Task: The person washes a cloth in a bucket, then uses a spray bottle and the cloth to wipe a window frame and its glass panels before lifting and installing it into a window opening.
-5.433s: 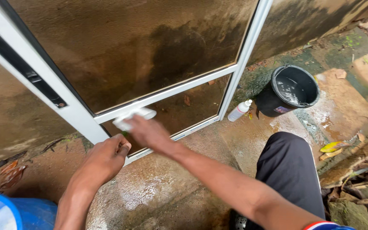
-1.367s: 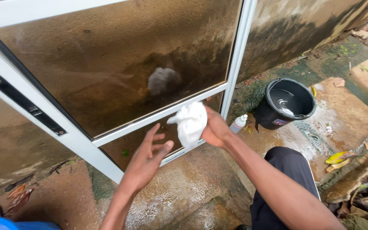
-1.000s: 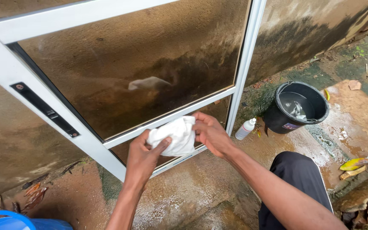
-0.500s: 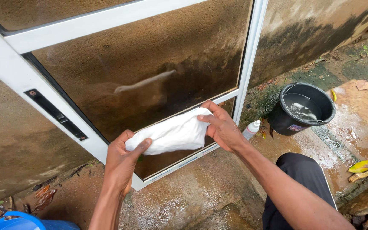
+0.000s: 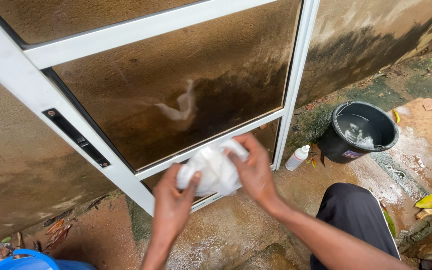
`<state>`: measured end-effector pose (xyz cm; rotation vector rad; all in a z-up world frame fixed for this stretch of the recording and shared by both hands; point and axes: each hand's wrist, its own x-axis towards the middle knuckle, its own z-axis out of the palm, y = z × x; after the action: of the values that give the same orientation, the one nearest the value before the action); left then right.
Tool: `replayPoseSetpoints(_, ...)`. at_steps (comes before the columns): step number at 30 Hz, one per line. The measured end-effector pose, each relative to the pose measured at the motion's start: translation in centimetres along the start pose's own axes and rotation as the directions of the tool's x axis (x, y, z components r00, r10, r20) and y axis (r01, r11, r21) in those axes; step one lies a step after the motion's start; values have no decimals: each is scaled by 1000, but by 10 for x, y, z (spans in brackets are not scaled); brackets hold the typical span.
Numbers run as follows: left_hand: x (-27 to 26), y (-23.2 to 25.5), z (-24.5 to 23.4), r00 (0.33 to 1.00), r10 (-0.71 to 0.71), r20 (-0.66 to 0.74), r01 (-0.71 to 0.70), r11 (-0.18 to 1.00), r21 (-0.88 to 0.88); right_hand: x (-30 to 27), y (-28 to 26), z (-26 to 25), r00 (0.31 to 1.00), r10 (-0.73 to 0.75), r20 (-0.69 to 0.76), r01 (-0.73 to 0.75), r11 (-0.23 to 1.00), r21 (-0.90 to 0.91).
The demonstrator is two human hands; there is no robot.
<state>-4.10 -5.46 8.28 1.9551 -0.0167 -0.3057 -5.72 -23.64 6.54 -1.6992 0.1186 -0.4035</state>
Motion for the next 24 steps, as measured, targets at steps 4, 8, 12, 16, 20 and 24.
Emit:
replayPoseSetpoints(4, 0, -16, 27, 997, -50, 65, 72, 914, -399, -37, -9, 18, 867, 303, 395, -263, 953, -153)
replayPoseSetpoints(8, 14, -33, 11, 990, -140, 28, 133, 835, -534, -24, -7, 6, 931, 51, 360, -45, 999, -26)
replayPoseSetpoints(12, 17, -30, -11, 985, -125, 117, 171, 756, -632, -1, -10, -10, 873, -251, 418, 351, 919, -181)
replayPoseSetpoints(16, 20, -29, -19, 978, -133, 159, 207, 661, -721, 6, -3, -9, 644, -365, 672, 476, 879, 21)
replayPoseSetpoints(20, 28, -38, -24, 955, -204, 215, 296, 621, -726, 8, 20, -3, 774, 147, 616, -127, 989, -76)
replayPoseSetpoints(24, 42, -47, -31, 980, -165, 109, 197, 787, -585, 19, 33, -9, 892, 71, 446, -46, 997, -65)
